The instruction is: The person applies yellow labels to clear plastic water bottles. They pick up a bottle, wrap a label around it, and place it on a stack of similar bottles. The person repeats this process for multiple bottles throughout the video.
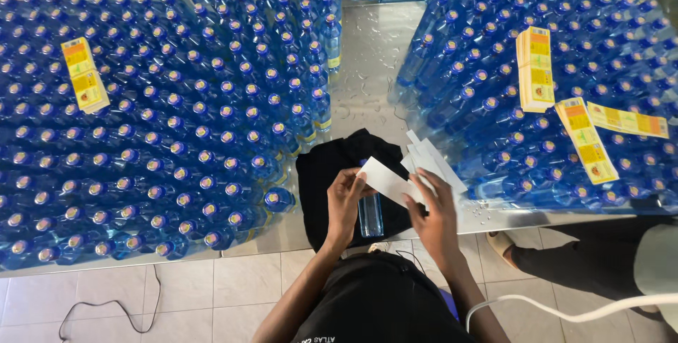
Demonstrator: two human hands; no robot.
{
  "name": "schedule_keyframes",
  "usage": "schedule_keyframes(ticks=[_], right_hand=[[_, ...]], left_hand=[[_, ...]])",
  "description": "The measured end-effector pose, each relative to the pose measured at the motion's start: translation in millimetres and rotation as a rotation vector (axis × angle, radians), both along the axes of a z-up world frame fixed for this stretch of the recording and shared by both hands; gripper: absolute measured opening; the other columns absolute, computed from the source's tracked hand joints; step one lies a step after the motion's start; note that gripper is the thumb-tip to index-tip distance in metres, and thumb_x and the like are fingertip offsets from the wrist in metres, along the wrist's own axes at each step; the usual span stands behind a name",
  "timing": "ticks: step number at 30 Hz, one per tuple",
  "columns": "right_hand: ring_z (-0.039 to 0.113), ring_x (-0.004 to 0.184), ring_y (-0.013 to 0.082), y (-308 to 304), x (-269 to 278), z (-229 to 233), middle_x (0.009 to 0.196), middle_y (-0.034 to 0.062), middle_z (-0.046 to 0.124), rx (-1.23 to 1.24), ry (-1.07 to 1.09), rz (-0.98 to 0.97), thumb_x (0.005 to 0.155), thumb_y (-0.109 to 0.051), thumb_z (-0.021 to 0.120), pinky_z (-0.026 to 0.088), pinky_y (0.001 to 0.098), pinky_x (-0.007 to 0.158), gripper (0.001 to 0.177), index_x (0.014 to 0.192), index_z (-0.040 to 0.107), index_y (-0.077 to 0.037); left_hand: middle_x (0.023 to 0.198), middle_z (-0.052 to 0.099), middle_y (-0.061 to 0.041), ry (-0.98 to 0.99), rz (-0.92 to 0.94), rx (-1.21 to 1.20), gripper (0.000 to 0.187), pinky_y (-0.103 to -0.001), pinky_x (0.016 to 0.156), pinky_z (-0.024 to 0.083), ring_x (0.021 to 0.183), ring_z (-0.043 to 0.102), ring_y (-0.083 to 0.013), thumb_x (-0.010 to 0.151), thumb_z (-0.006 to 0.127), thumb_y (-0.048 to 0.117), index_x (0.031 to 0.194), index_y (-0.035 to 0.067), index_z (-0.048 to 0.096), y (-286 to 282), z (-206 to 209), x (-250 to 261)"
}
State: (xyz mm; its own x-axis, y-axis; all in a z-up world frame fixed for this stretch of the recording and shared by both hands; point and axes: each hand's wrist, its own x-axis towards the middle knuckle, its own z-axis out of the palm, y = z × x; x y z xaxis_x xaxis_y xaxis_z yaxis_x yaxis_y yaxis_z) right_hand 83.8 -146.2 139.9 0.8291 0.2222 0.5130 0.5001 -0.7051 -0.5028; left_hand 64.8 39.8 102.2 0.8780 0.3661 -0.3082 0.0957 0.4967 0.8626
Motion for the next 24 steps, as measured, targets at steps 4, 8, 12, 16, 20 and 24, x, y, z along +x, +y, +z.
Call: schedule_keyframes(ticks=[4,8,12,16,20,24], right_hand=[[0.07,0.125,0.0331,20,11,3,0.136,0.0151,0.07,-0.01,-0.108,0.184,0.093,-0.019,0.088,0.061,0.0425,0.106,0.047,0.135,0.074,-0.002],[0.074,0.115,0.033,22,12,-8,0.127,0.0141,0.076,-0.012,-0.094,0.209,0.095,-0.024,0.087,0.062,0.042,0.1,0.046,0.134,0.075,-0.004],[0.075,0.113,0.0326,25,8,-1,0.124,0.0148,0.077,0.043,-0.036,0.235,0.094,-0.02,0.087,0.063,0.0413,0.097,0.046,0.136,0.076,-0.004],[0.077,0.11,0.029,24,6,4,0.117,0.0104,0.077,0.124,0.088,0.207,0.093,-0.014,0.087,0.064,0.0408,0.094,0.045,0.136,0.077,-0.007],[0.079,0.106,0.0255,25,3,22,0.112,0.0069,0.079,0.238,0.185,0.214,0.095,-0.008,0.084,0.063,0.0388,0.093,0.037,0.132,0.08,-0.01],[0.081,0.102,0.0277,21,6,28,0.107,0.0088,0.081,0.31,0.271,0.239,0.097,-0.009,0.082,0.064,0.0408,0.09,0.031,0.129,0.081,-0.008]], left_hand=[[0.099,0.073,-0.019,-0.052,-0.063,0.0,0.02,-0.039,0.08,0.069,0.091,0.08,-0.0262,0.105,0.074,0.01,0.114,-0.007,0.073,-13,8,-7],[0.096,0.071,-0.015,-0.078,-0.096,0.017,0.018,-0.037,0.079,0.068,0.089,0.079,-0.0203,0.105,0.073,0.009,0.114,-0.006,0.074,-15,24,-15],[0.095,0.07,-0.014,-0.103,-0.071,0.006,0.019,-0.035,0.079,0.068,0.086,0.078,-0.0197,0.105,0.074,0.009,0.116,-0.007,0.076,-16,24,-17],[0.096,0.071,-0.014,-0.117,-0.086,0.045,0.02,-0.035,0.08,0.066,0.086,0.075,-0.0174,0.104,0.075,0.009,0.116,-0.007,0.076,-15,25,-15],[0.096,0.07,-0.013,-0.117,-0.103,0.056,0.019,-0.035,0.079,0.065,0.083,0.074,-0.0156,0.103,0.077,0.009,0.114,-0.007,0.078,-19,14,-13],[0.096,0.069,-0.011,-0.108,-0.117,0.061,0.018,-0.033,0.079,0.063,0.084,0.071,-0.0138,0.101,0.079,0.009,0.113,-0.005,0.079,-20,22,-10]])
